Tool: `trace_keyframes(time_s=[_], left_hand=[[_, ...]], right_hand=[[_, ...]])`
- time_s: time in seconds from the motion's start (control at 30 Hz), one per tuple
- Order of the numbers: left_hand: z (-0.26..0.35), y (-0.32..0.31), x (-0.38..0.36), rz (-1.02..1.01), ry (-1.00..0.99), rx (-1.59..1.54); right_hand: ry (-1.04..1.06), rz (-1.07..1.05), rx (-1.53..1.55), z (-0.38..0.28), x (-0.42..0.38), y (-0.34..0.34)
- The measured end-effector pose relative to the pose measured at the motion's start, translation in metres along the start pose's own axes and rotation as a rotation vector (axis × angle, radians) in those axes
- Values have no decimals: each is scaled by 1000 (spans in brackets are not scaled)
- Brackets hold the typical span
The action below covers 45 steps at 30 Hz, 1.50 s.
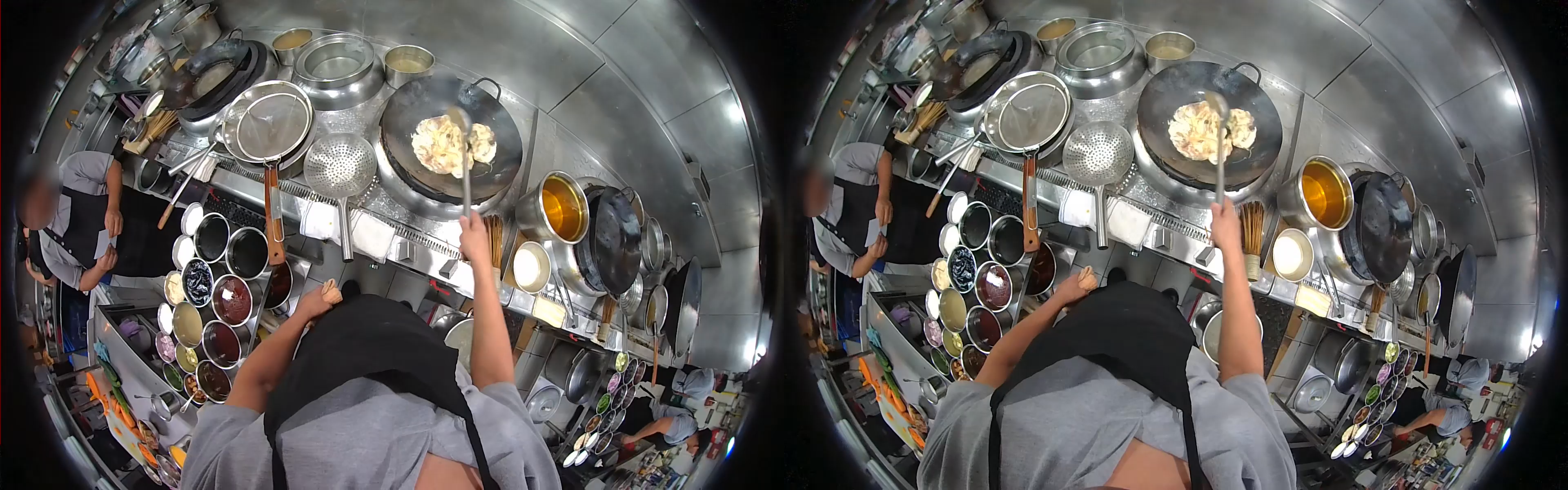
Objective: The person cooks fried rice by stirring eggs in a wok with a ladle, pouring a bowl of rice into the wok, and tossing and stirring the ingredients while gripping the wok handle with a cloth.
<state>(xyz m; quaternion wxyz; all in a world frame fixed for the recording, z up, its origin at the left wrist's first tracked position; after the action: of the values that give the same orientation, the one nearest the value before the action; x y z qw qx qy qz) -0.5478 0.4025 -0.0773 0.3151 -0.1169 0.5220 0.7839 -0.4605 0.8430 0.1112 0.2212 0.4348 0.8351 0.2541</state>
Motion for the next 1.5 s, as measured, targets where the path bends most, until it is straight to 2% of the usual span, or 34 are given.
trace_keyframes(time_s=[0.03,0.1,0.23,0.33,0.43,0.5,0.57,0.67,0.77,0.87,0.97,1.0,1.1,1.13,1.17,1.23,1.3,1.33,1.43,1.5], left_hand=[[6,4,0,10,-7,0],[17,7,-1,30,-18,-12],[1,-4,1,51,26,-82],[-4,-3,-10,78,87,-139],[4,2,-14,57,117,-70],[15,2,-11,25,55,-36],[20,0,-8,12,2,-10],[24,-3,0,7,-29,23],[35,13,-14,-16,9,49],[32,15,-17,-11,34,43],[30,13,-17,-37,51,27],[29,10,-15,-33,40,29],[28,4,-7,-23,-11,38],[29,4,-3,-20,-33,49],[29,4,0,-20,-52,65],[30,4,2,-18,-41,82],[30,6,1,14,-95,81],[34,12,-4,11,-91,63],[15,-9,12,-8,-49,38],[18,-7,11,-28,-53,48]], right_hand=[[-81,-59,135,-1,-3,-9],[-112,-201,287,6,-23,3],[-260,-325,296,36,-49,78],[-110,-263,56,46,-38,113],[517,229,-347,63,-5,66],[158,131,-375,3,-18,30],[123,45,-86,29,-6,-22],[-395,-318,533,23,-20,-6],[-301,-272,511,20,-26,37],[-233,-103,505,20,-24,40],[-223,83,492,25,-10,10],[-227,78,461,22,-8,3],[-437,-142,741,17,-26,-15],[-455,-199,681,5,-39,-3],[-437,-220,640,19,-33,6],[-316,-237,514,21,-27,30],[-205,-144,434,21,-23,34],[-133,-64,381,20,-16,30],[174,317,-49,57,45,-20],[-69,131,239,7,32,-26]])
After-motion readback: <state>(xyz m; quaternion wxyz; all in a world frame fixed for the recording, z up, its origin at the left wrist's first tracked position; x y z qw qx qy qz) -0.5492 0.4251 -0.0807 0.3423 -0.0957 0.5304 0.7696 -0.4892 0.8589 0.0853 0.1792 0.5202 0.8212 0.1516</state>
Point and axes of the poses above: each hand's wrist, its own x-axis towards the middle knuckle, its own y-axis out of the back of the hand, z = x × y, the point moved 3 cm from there along x, towards the middle knuckle, and after that the axes turned 14 degrees about z, right-handed, at the moved point
